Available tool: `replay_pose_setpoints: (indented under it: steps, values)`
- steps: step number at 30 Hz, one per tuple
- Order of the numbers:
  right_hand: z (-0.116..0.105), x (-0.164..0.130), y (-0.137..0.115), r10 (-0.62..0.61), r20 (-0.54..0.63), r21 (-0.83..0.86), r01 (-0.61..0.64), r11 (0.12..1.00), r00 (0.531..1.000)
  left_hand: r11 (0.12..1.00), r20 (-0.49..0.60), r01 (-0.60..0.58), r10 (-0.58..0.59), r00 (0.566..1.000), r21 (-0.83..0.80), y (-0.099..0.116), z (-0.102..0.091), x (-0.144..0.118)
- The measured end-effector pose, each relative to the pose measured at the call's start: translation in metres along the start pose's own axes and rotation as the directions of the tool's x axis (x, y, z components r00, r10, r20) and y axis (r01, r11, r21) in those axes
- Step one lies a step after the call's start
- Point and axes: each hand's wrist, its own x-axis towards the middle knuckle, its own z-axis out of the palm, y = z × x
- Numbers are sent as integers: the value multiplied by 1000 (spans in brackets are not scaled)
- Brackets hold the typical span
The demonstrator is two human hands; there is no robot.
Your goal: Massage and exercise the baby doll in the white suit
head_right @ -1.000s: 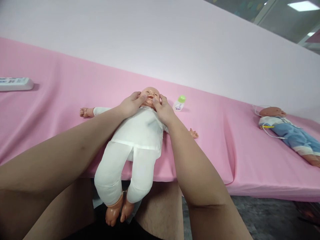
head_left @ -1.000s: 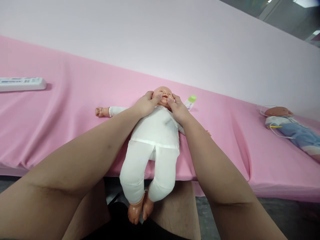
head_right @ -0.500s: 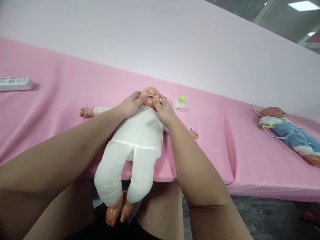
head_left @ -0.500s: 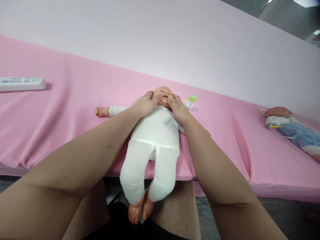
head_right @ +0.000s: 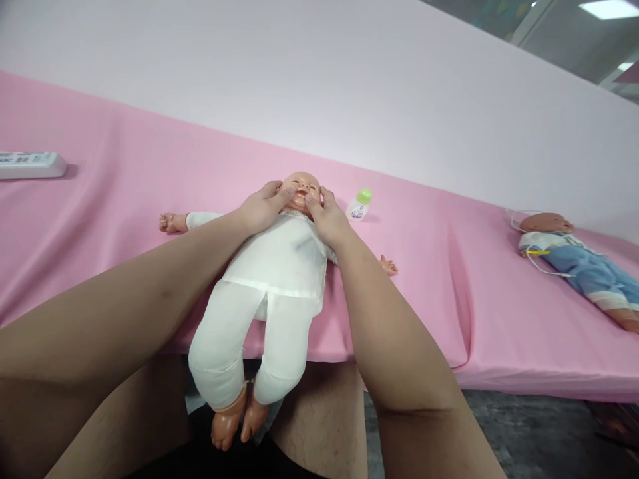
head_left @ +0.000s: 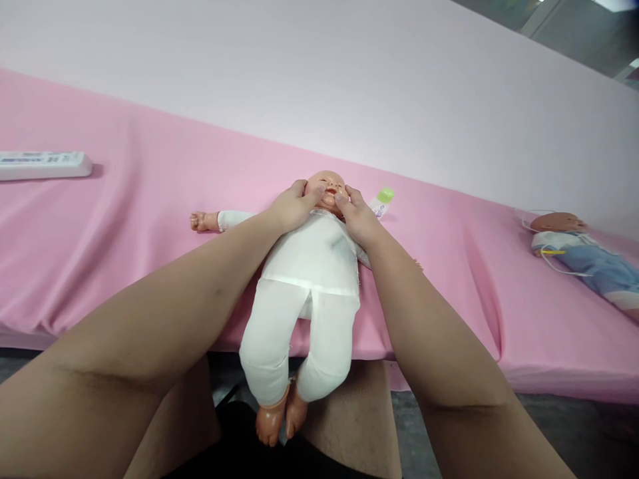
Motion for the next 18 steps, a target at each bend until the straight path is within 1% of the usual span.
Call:
replay_pose_setpoints:
  steps: [4,8,15,17,18]
  values:
    - [0,2,3,11,-3,-1,-11,1000,1000,1000,-1,0,0,1000,0,-2,0,2]
    - [0,4,6,-4,-1,4,4,1000,1000,1000,-7,-7,7,1000,2,-2,1,2]
    - [0,6,7,-2,-8,-25,2,1000,1000,1000,-3,-18,18,1000,9,0,1,1]
    - [0,7,9,-19,2,-21,19,1000,1000,1000,0,-20,20,1000,7,0,0,0]
    - [-1,8,11,-48,18,-22,48,999,999,1000,2,-20,20,1000,7,1,0,0]
